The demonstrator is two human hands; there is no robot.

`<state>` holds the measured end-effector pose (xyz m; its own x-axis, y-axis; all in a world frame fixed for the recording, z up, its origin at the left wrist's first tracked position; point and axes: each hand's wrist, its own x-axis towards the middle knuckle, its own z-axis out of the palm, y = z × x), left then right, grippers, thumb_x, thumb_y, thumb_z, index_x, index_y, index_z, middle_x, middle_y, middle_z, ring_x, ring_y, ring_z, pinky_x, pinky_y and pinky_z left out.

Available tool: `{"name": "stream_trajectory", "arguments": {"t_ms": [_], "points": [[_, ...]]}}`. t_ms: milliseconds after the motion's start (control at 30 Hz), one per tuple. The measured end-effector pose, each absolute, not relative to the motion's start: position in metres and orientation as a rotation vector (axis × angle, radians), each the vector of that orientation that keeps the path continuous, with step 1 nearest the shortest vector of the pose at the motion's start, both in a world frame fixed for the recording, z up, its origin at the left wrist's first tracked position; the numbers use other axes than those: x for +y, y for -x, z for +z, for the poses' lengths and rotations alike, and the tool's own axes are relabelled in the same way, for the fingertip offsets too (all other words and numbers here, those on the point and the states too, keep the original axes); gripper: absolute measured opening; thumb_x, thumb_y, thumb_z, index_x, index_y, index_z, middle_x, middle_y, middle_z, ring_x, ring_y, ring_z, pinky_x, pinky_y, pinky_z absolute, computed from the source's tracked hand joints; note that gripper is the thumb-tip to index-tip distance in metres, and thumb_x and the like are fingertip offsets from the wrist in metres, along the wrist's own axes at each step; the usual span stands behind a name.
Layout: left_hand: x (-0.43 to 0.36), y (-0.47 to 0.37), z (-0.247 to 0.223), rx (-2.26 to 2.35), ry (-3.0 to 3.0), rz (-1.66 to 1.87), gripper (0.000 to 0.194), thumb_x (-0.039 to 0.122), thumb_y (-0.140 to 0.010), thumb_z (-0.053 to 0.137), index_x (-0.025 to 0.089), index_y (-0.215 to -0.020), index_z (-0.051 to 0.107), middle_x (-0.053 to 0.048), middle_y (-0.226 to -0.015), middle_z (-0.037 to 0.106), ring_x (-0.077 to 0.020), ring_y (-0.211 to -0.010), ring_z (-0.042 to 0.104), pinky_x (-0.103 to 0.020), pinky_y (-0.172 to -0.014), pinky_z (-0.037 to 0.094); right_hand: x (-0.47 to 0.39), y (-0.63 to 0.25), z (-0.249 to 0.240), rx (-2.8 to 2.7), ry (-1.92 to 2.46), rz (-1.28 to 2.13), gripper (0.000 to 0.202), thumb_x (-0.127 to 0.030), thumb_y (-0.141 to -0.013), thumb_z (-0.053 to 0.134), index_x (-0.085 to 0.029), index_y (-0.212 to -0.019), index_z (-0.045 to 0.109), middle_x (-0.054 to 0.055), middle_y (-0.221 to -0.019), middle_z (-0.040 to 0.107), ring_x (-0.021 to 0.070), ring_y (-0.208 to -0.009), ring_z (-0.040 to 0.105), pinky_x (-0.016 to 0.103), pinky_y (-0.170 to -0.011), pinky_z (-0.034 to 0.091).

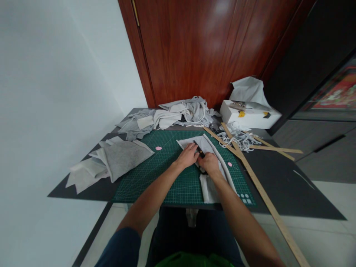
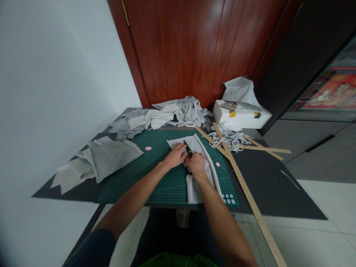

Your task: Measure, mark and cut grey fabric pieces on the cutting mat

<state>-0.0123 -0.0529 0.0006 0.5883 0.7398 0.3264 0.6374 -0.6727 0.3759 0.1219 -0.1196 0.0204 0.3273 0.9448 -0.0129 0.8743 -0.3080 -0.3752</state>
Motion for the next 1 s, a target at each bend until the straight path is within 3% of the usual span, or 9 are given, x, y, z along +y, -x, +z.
{"name": "stream_trajectory", "arguments": {"t_ms": [167, 300, 400, 467, 567, 733, 833, 933, 1000], "points": [[-0.050, 0.010, -0.006, 1.213, -2.558, 0.404, 0.072, 0.031, -0.094, 0.059, 0.010, -0.159, 0.036, -0.021, -0.167, 0.038, -0.0322, -0.157, 0.034, -0.048, -0.130, 0.029, -0.125, -0.135, 0.021, -1.503, 2.311, 0.318, 0.048, -0.044, -0.092, 0.068, -0.002, -0.113, 0.078, 0.028, -0.111, 0.077, 0.0332, -0.107, 0.077, 0.031, -0.087, 0.056], [-0.067, 0.012, 0.008, 1.430, -2.584, 0.134, 0.064, 0.049, -0.098, 0.052, 0.023, -0.156, 0.048, -0.013, -0.169, 0.039, -0.0388, -0.157, 0.032, -0.056, -0.128, 0.026, -0.128, -0.139, 0.028, -1.475, 2.299, 0.258, 0.040, -0.037, -0.096, 0.064, -0.002, -0.112, 0.077, 0.028, -0.109, 0.078, 0.0310, -0.104, 0.078, 0.029, -0.085, 0.056], [-0.083, 0.009, 0.028, 1.719, -2.516, 0.013, 0.072, 0.061, -0.094, 0.055, 0.011, -0.146, 0.061, -0.025, -0.157, 0.053, -0.0474, -0.146, 0.046, -0.058, -0.116, 0.041, -0.132, -0.138, 0.034, -1.475, 2.286, 0.253, 0.041, -0.038, -0.099, 0.061, -0.002, -0.110, 0.078, 0.028, -0.109, 0.078, 0.0322, -0.104, 0.078, 0.031, -0.087, 0.056], [-0.090, 0.006, 0.041, 1.815, -2.426, -0.127, 0.063, 0.059, -0.094, 0.057, 0.009, -0.128, 0.074, -0.027, -0.136, 0.068, -0.0444, -0.130, 0.062, -0.052, -0.106, 0.049, -0.134, -0.136, 0.037, -1.481, 2.282, 0.258, 0.042, -0.039, -0.100, 0.061, -0.003, -0.111, 0.078, 0.028, -0.109, 0.078, 0.0326, -0.105, 0.078, 0.032, -0.088, 0.056], [-0.094, 0.005, 0.052, 1.858, -2.417, -0.079, 0.050, 0.050, -0.100, 0.052, 0.011, -0.115, 0.080, -0.023, -0.114, 0.078, -0.0379, -0.114, 0.072, -0.047, -0.097, 0.054, -0.137, -0.133, 0.041, -1.482, 2.296, 0.298, 0.044, -0.040, -0.102, 0.057, -0.003, -0.110, 0.079, 0.028, -0.108, 0.079, 0.0331, -0.105, 0.078, 0.032, -0.086, 0.057], [-0.085, 0.007, 0.044, 1.384, -2.819, 0.103, 0.034, 0.030, -0.098, 0.055, 0.010, -0.111, 0.080, -0.020, -0.120, 0.076, -0.0318, -0.125, 0.065, -0.041, -0.114, 0.046, -0.140, -0.129, 0.038, -1.476, 2.353, 0.300, 0.051, -0.044, -0.104, 0.052, 0.000, -0.113, 0.078, 0.030, -0.111, 0.078, 0.0345, -0.109, 0.077, 0.033, -0.087, 0.057], [-0.080, 0.010, 0.029, 1.059, -2.823, 0.108, 0.042, 0.031, -0.098, 0.055, 0.016, -0.133, 0.070, -0.013, -0.143, 0.068, -0.0249, -0.138, 0.057, -0.035, -0.122, 0.038, -0.142, -0.130, 0.036, -1.459, 2.378, 0.313, 0.053, -0.044, -0.104, 0.051, 0.000, -0.113, 0.078, 0.030, -0.110, 0.078, 0.0340, -0.109, 0.077, 0.033, -0.088, 0.056], [-0.076, 0.017, 0.016, 1.097, -2.743, 0.069, 0.061, 0.046, -0.097, 0.056, 0.025, -0.155, 0.051, -0.008, -0.169, 0.042, -0.0282, -0.157, 0.035, -0.045, -0.131, 0.025, -0.144, -0.132, 0.036, -1.446, 2.384, 0.360, 0.053, -0.044, -0.104, 0.050, 0.000, -0.113, 0.078, 0.030, -0.109, 0.078, 0.0350, -0.107, 0.078, 0.035, -0.087, 0.056], [-0.073, 0.021, 0.011, 1.174, -2.671, 0.002, 0.078, 0.059, -0.093, 0.060, 0.029, -0.162, 0.041, -0.008, -0.175, 0.030, -0.0334, -0.163, 0.022, -0.054, -0.132, 0.017, -0.145, -0.134, 0.038, -1.450, 2.375, 0.382, 0.051, -0.042, -0.103, 0.050, -0.001, -0.112, 0.079, 0.029, -0.107, 0.078, 0.0345, -0.107, 0.078, 0.034, -0.087, 0.056]]}}
